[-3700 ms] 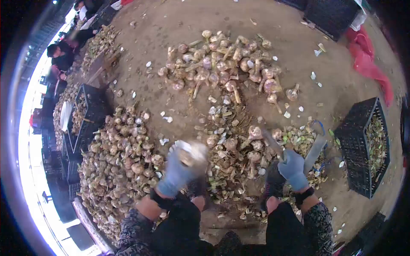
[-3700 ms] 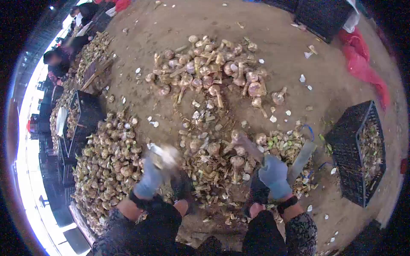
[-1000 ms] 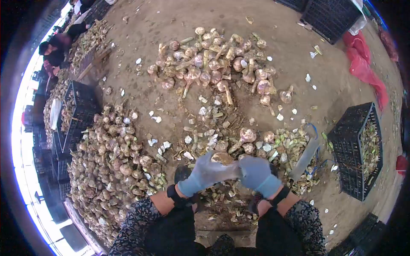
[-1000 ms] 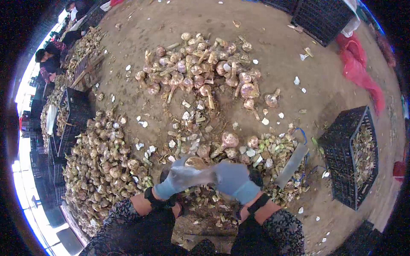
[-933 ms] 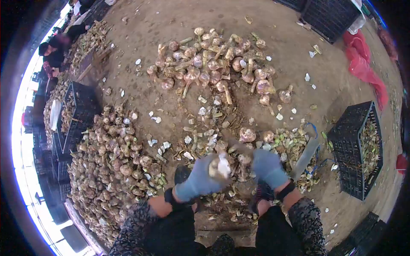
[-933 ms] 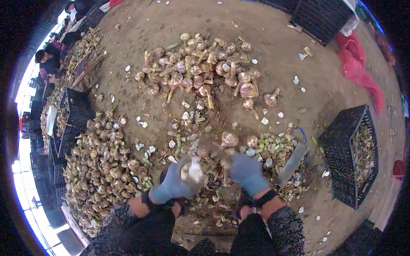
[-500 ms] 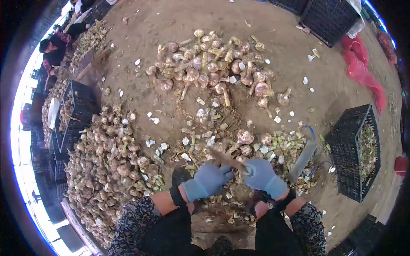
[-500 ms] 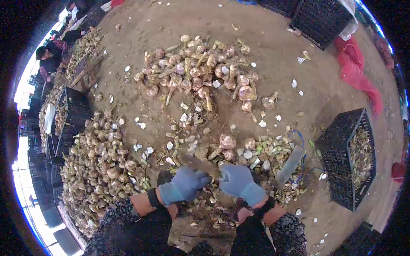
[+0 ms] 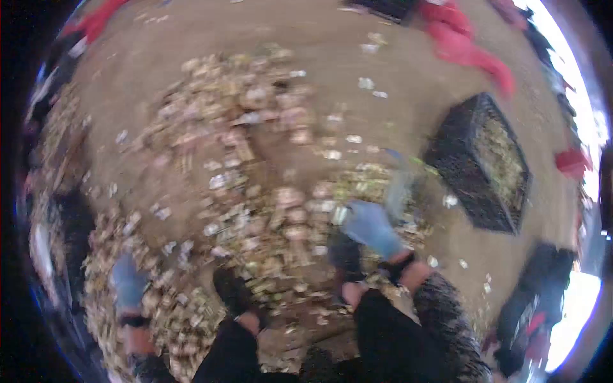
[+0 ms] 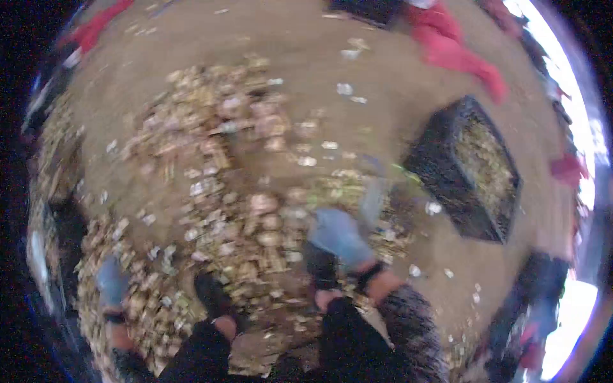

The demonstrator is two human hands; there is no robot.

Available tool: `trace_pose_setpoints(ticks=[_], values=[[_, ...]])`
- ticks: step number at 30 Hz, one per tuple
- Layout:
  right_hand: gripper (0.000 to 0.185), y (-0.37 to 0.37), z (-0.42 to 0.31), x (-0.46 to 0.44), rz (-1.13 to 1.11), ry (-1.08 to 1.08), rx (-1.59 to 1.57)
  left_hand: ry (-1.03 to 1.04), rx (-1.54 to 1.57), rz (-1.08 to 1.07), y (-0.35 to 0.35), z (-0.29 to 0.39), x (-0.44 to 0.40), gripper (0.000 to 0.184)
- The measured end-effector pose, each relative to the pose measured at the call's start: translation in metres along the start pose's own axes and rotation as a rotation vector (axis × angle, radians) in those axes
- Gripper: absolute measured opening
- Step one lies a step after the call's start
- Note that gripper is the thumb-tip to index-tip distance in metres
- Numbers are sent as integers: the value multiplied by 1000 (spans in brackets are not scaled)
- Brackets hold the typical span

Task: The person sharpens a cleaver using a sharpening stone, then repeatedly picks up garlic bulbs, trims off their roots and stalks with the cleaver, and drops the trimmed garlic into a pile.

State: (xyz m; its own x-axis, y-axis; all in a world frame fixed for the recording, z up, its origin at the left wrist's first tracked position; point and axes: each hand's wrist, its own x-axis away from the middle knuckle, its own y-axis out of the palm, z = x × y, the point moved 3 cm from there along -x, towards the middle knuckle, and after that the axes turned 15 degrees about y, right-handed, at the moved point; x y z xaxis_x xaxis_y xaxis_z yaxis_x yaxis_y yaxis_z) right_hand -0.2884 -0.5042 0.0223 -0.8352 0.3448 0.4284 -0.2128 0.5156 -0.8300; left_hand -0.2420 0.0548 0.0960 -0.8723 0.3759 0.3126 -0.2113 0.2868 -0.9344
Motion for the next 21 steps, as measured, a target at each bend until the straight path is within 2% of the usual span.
trace_pose_setpoints(ticks=[1, 3, 4, 6, 7, 8, 10, 12, 13, 14, 15, 16, 17, 18, 19, 20, 21], values=[[24, 5, -4, -1, -34, -6, -9, -115, -132, -297, 33, -47, 4, 45], [31, 33, -5, -5, -68, 15, 81, 57, -185, -78, 61, -59, -27, 46], [37, 16, -23, 9, -143, 16, -248, 23, 56, 1, 59, -40, -52, 47], [42, 48, -26, 3, -148, -13, -244, -95, 591, 47, 35, 31, -102, 47], [42, 44, -29, 3, -139, -2, -250, -175, 889, 21, 15, 100, -134, 46], [41, 38, -36, 6, -190, -1, -280, -144, 1556, 116, 19, 156, -148, 48], [40, 33, -37, 11, -251, -2, -303, -227, 1756, -36, 6, 260, -178, 56], [39, 27, -31, 12, -247, 75, -377, -267, 1888, -195, 39, 329, -205, 57], [40, 42, -20, 13, -63, 36, -451, -182, 1685, 65, 73, 345, -217, 60], [40, 39, -17, 12, -149, 80, -375, -105, 1457, 306, 104, 356, -228, 62], [40, 35, -14, 11, -245, 112, -298, -150, 1466, 191, 86, 361, -224, 64], [36, 35, -9, 13, -228, 76, -280, -205, 1468, 84, 66, 362, -220, 66], [33, 34, -5, 19, -23, 19, -352, -110, 1552, -25, 79, 356, -221, 67], [35, 19, -12, 19, -183, 123, -339, -54, 1486, -80, 83, 346, -221, 69], [38, 39, 1, 13, -61, -36, -368, 3, 1418, -130, 86, 336, -221, 71], [40, 21, -7, 11, -280, 134, -279, 23, 1207, -142, 76, 330, -222, 73], [42, 25, -6, 6, -349, 26, -450, 47, 1184, -76, 56, 323, -207, 78]])
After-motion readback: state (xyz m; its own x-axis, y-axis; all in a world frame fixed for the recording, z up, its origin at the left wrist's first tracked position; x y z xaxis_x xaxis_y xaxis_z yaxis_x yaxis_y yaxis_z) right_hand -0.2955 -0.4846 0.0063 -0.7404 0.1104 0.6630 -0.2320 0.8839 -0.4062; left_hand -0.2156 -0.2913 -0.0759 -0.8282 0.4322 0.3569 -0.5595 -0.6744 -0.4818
